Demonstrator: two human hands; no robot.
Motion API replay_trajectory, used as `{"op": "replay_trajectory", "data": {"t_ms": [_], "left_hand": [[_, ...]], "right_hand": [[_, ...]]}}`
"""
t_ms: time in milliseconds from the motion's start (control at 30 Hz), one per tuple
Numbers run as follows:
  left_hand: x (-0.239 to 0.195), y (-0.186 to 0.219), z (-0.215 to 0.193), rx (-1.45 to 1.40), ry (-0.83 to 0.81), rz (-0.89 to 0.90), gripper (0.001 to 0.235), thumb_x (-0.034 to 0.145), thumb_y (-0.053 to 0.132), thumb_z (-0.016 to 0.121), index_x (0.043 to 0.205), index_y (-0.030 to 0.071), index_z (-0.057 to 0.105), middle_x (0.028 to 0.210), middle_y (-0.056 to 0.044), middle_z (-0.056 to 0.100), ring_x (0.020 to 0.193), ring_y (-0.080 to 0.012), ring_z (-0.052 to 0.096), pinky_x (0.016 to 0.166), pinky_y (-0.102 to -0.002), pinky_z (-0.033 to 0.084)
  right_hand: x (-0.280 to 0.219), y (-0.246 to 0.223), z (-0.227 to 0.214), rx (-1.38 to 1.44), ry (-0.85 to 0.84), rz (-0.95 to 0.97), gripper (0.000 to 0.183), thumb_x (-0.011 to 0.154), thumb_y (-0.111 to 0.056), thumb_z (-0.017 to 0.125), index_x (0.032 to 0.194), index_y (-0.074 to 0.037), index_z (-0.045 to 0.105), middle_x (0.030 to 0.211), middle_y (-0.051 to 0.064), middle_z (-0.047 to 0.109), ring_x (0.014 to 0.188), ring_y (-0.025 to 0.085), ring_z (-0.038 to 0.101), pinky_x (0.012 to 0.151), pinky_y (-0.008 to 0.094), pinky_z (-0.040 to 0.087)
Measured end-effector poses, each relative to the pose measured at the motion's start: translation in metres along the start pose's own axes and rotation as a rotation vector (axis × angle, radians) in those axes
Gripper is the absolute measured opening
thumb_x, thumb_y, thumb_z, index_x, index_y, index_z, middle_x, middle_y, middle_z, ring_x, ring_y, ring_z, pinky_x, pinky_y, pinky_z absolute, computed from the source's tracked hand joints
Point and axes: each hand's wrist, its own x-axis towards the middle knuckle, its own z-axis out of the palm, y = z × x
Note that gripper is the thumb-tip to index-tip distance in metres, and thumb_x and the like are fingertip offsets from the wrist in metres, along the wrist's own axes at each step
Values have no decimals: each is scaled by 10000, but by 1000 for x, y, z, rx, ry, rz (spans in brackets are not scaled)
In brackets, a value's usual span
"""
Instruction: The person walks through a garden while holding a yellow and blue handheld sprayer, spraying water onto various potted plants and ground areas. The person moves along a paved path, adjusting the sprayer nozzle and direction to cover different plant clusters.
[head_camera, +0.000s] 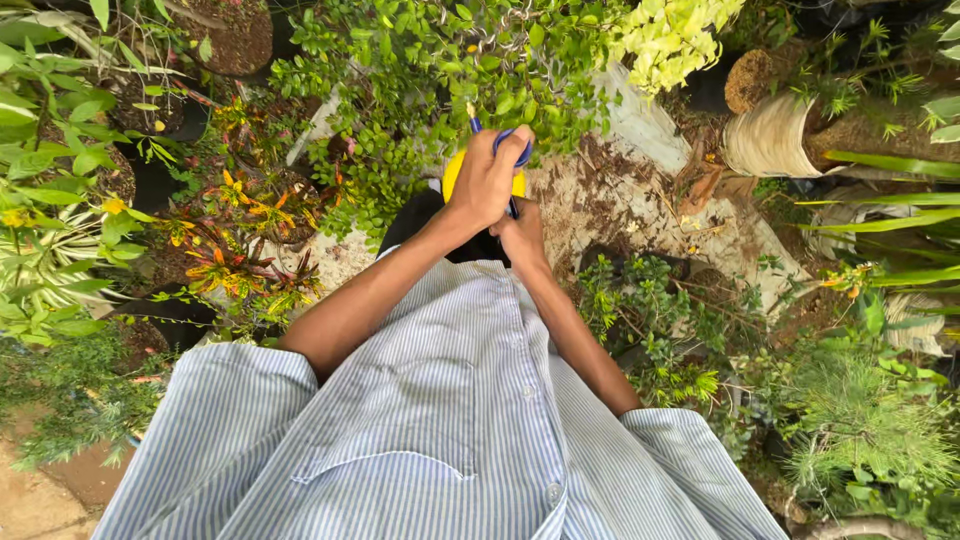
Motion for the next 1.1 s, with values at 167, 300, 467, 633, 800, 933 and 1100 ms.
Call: {"op": "replay_trajectory", "data": {"t_ms": [167, 300, 467, 633, 800, 933, 1100], "left_hand": [[-14, -3, 8, 155, 36, 197, 519, 1023, 432, 562, 733, 1, 567, 708, -127, 531, 710, -243, 516, 673, -410, 392], [-33, -28, 12, 15, 125, 100, 466, 989, 443, 560, 792, 22, 587, 729, -95, 565, 694, -219, 556, 644, -387, 448], [-56, -60, 7, -72, 98, -57, 495, 1007, 459, 534, 776, 22, 573, 715, -74, 551, 672, -176, 537, 652, -372, 458], [-90, -82, 11, -82, 134, -112, 473, 989, 464, 517, 740, 63, 533, 667, -9, 538, 613, -125, 512, 602, -324, 429], [-113, -73, 8, -194, 41, -18, 531, 1038, 465, 489, 698, 61, 430, 633, -9, 447, 599, -135, 400, 584, -335, 358], [-135, -63, 10, -47, 82, 4, 540, 1018, 462, 500, 665, 54, 467, 601, -6, 435, 569, -133, 410, 551, -336, 353], [-160, -69, 16, 41, 100, -15, 551, 1011, 479, 527, 699, 24, 524, 619, -29, 459, 586, -148, 448, 555, -350, 380]], "right_hand": [[1, -4, -4, 67, 11, -66, 153, 846, -77, 582, 835, 34, 688, 755, 38, 690, 659, 100, 594, 593, 303, 470], [-12, 10, -9, 30, -56, -25, 155, 822, -76, 576, 798, 39, 677, 698, 54, 666, 595, 121, 571, 539, 310, 447], [-35, 41, -7, -29, -71, 121, 217, 856, -170, 664, 727, 4, 662, 613, 46, 617, 530, 132, 544, 513, 303, 404], [-68, 81, -11, 53, -174, 271, 236, 861, -192, 688, 698, -24, 659, 584, 38, 593, 503, 130, 513, 505, 301, 379], [-85, 93, -9, 140, -209, 265, 209, 850, -161, 711, 705, -25, 648, 607, 46, 603, 512, 136, 533, 510, 303, 409], [-98, 96, -5, 202, -252, 158, 190, 884, -164, 656, 740, -41, 637, 642, 32, 601, 552, 124, 528, 538, 293, 392], [-109, 98, -5, 224, -271, 79, 222, 898, -182, 623, 724, -44, 629, 652, 31, 620, 588, 122, 559, 585, 290, 422]]}}
